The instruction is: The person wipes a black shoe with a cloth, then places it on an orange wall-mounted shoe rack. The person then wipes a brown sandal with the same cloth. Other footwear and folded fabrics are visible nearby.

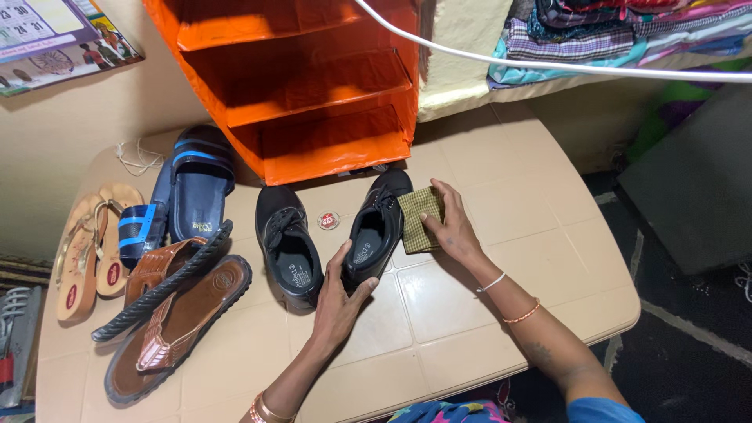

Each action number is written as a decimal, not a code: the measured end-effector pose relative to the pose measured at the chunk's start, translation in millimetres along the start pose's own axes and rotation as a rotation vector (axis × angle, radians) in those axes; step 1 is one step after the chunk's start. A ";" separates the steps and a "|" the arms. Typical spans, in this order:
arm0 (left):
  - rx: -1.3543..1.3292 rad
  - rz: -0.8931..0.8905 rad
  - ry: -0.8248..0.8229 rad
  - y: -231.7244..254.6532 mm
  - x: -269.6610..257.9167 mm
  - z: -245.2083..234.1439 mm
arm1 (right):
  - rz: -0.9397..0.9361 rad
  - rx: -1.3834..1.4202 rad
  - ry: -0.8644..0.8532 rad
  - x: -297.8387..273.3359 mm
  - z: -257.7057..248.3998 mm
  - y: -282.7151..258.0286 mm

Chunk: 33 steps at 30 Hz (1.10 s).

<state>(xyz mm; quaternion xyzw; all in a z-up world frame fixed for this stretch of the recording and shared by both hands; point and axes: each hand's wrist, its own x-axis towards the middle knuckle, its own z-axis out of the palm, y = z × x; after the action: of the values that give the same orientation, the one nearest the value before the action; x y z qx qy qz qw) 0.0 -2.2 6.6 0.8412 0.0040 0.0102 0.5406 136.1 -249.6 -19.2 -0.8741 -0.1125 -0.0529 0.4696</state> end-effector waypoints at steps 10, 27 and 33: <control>0.028 0.016 -0.031 3.8 -2.2 -3.6 | 0.048 -0.295 -0.126 5.6 4.6 15.9; 0.178 -0.204 -0.054 13.2 -4.8 -4.2 | -0.018 -0.340 -0.142 -0.5 1.9 12.2; 0.398 0.126 0.093 19.2 -17.9 -3.4 | -0.083 -0.234 -0.116 5.4 -10.1 11.1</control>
<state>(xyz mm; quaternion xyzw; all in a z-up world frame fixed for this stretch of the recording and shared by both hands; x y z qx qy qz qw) -18.1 -7.4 25.2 0.9286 -0.0216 0.0819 0.3613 144.1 -263.1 -21.5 -0.9190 -0.1685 -0.0346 0.3547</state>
